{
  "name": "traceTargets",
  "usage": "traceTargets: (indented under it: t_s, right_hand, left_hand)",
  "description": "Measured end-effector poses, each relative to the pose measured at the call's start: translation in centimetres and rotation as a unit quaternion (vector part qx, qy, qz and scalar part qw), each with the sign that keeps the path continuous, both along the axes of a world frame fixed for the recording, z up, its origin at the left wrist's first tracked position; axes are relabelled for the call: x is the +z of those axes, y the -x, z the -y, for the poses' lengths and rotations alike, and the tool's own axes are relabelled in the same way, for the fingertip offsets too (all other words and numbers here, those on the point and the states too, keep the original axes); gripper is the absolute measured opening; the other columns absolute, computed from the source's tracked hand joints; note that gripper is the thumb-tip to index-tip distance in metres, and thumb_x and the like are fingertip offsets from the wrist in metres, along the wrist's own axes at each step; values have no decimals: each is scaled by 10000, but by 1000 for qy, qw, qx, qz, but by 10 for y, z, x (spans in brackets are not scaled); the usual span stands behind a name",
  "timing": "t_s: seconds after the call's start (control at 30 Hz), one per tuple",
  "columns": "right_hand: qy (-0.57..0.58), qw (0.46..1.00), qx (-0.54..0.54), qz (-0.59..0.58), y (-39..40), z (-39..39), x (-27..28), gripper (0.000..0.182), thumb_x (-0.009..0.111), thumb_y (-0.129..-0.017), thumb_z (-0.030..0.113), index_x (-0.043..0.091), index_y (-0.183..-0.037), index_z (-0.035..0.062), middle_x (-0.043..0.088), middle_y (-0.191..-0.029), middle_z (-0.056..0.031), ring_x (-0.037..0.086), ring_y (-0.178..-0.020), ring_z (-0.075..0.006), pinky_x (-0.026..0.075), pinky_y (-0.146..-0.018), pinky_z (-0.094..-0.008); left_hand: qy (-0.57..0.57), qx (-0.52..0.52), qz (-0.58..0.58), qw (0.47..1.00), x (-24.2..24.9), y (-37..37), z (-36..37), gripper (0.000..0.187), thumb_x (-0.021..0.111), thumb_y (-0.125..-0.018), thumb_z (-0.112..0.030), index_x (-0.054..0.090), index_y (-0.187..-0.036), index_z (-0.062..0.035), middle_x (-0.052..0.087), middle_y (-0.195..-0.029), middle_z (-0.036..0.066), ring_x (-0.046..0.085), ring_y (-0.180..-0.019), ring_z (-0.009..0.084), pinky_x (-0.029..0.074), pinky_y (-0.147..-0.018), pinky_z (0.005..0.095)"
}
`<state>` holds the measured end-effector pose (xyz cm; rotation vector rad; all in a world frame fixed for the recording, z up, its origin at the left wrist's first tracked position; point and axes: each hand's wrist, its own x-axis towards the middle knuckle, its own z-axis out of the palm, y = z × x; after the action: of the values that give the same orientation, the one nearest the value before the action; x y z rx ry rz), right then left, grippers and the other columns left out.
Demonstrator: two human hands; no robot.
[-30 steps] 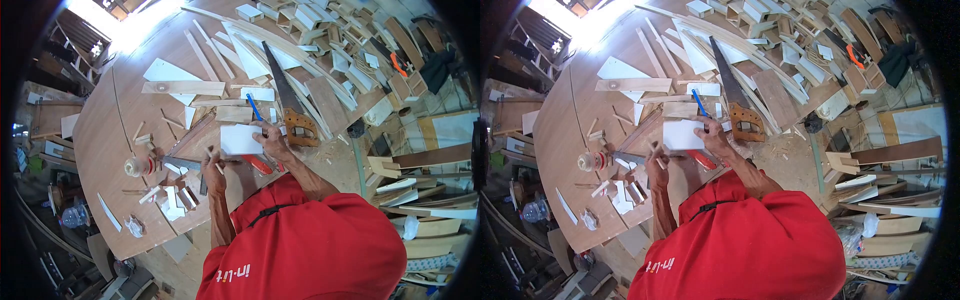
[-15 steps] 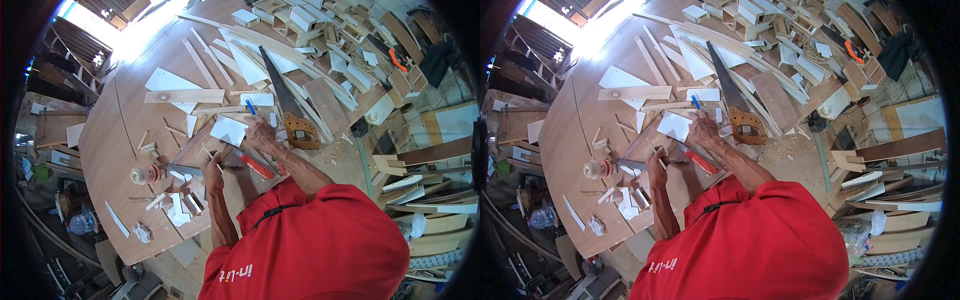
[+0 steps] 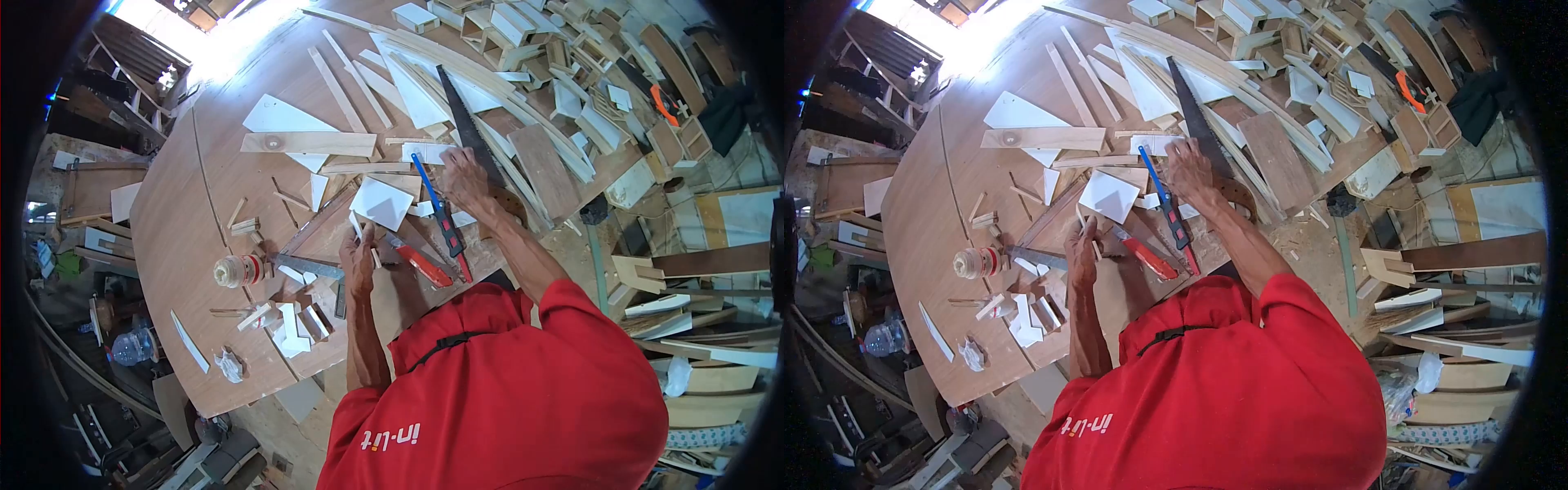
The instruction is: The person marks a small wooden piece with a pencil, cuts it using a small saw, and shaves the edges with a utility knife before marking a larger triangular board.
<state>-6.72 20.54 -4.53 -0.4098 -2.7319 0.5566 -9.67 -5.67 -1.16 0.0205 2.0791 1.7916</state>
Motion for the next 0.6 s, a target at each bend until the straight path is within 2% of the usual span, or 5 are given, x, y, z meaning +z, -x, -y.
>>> traceTargets:
  t_s: [0.07, 0.2, 0.33, 0.43, 0.6]
  right_hand:
    - [-40, 996, -13, 83, 18, 1, 3, 357, 595, -785, 160, 548, -1121, 48, 506, -1157, -120, 433, -1157, -306, 473, -868, -458]
    - [-81, 989, 0, 124, 34, -2, 0, 359, 581, -815, 177, 528, -1143, 41, 488, -1181, -133, 404, -1191, -317, 485, -842, -485]
    - [-13, 986, -1, 165, 47, -18, -6, 393, 623, -726, 131, 529, -1087, 7, 461, -1158, -205, 449, -1138, -378, 463, -910, -479]
    - [-11, 976, 13, 216, 50, -18, 11, 424, 626, -744, 111, 532, -1130, -39, 470, -1186, -241, 451, -1136, -402, 483, -912, -444]
    - [-47, 979, 9, 196, 57, -19, -12, 469, 627, -749, 129, 489, -1161, -47, 445, -1234, -281, 435, -1170, -426, 481, -912, -459]
  left_hand:
    - [29, -17, 23, 999, 3, -4, 1, 457, 512, -945, -434, 592, -1030, 8, 494, -640, 0, 455, -551, 80, 328, -499, 240]
    - [14, -1, -6, 1000, -3, -17, 12, 562, 416, -980, -456, 574, -1108, 69, 471, -618, 3, 432, -553, 81, 322, -513, 253]
    - [28, 17, 6, 999, -10, -22, 23, 575, 395, -987, -457, 574, -1101, 77, 464, -609, 4, 419, -541, 85, 314, -512, 256]
    - [20, 21, 9, 1000, -8, -26, 23, 579, 388, -989, -457, 574, -1096, 81, 464, -605, 6, 416, -538, 89, 315, -515, 257]
    - [-7, 28, 21, 999, -1, -32, 20, 574, 391, -987, -460, 578, -1086, 74, 462, -605, 3, 417, -538, 92, 320, -519, 255]
